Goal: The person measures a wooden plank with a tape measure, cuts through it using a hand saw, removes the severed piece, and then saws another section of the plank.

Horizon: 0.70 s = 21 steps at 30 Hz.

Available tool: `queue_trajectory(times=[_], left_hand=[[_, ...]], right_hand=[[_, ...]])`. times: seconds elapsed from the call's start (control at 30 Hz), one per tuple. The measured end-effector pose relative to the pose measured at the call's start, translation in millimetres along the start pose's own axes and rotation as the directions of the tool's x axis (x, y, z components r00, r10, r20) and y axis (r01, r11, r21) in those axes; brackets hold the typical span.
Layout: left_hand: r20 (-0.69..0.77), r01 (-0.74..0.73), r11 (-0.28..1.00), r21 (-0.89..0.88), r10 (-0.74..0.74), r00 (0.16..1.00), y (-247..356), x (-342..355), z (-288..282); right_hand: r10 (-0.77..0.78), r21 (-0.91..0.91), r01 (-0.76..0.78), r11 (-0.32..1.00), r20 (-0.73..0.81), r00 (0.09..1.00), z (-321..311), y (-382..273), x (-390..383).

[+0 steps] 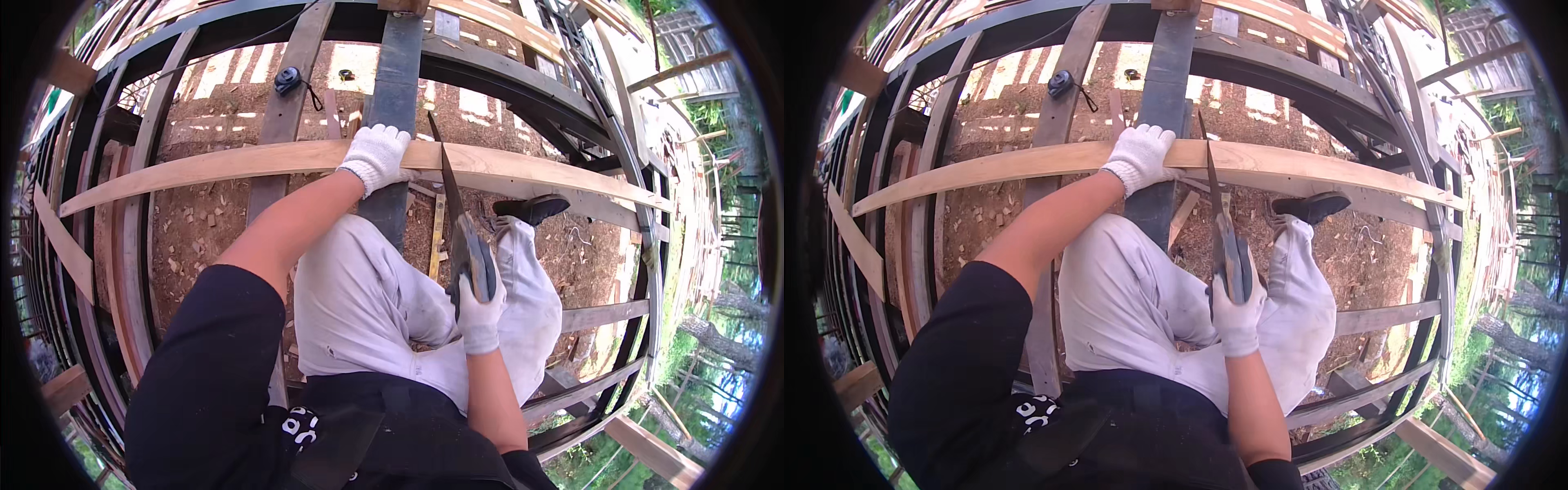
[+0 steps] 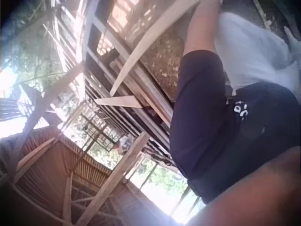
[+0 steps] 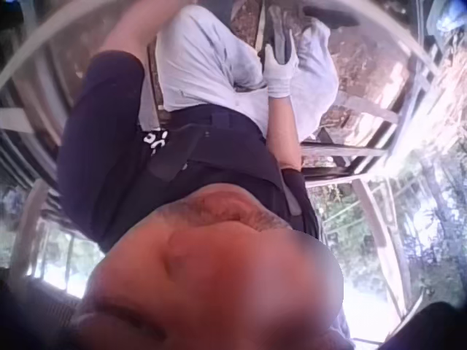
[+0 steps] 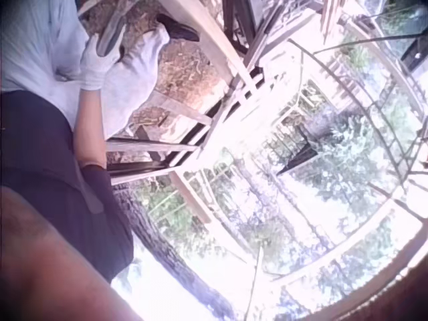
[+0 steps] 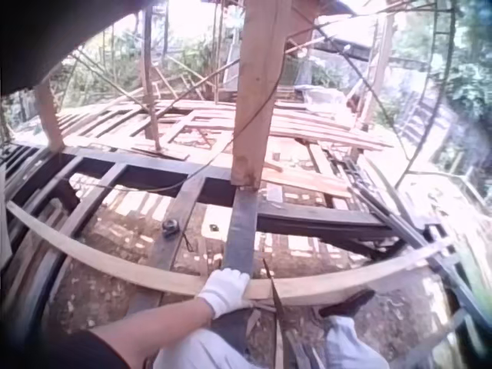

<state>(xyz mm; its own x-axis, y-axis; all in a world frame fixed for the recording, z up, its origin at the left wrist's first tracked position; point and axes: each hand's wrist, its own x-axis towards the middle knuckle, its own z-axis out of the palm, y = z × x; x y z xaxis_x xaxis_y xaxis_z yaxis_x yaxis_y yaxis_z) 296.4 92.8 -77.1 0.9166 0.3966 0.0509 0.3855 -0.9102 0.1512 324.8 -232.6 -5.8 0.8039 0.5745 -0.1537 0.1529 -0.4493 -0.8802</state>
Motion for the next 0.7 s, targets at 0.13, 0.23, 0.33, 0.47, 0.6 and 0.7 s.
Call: queue_trajectory(times=[0.13,0.23,0.33,0.47,0.6,0.7], left_hand=[[0.004,0.004,1.000,0.007,-0.004,1.000,0,1,5],[0.051,0.008,1.000,0.017,-0.009,0.999,0,3,2],[0.049,0.005,1.000,0.002,-0.005,0.999,0,2,-2],[0.034,-0.002,1.000,-0.015,0.002,0.999,-1,1,0],[0.022,0.018,1.000,-0.010,-0.018,1.000,0,2,6],[0.048,0.007,1.000,-0.003,-0.007,0.999,0,4,3]], right_hand=[[0.098,0.175,-0.098,0.980,0.008,0.995,-27,-4,-48],[-0.048,0.011,0.049,0.999,-0.077,0.996,7,8,12],[-0.150,-0.123,0.143,0.982,-0.053,0.987,47,20,83],[-0.257,-0.160,0.242,0.957,-0.081,0.963,18,12,23],[0.072,0.178,-0.072,0.981,0.009,0.997,-32,-3,-72],[0.054,0.109,-0.049,0.993,-0.046,0.997,-1,1,-11]])
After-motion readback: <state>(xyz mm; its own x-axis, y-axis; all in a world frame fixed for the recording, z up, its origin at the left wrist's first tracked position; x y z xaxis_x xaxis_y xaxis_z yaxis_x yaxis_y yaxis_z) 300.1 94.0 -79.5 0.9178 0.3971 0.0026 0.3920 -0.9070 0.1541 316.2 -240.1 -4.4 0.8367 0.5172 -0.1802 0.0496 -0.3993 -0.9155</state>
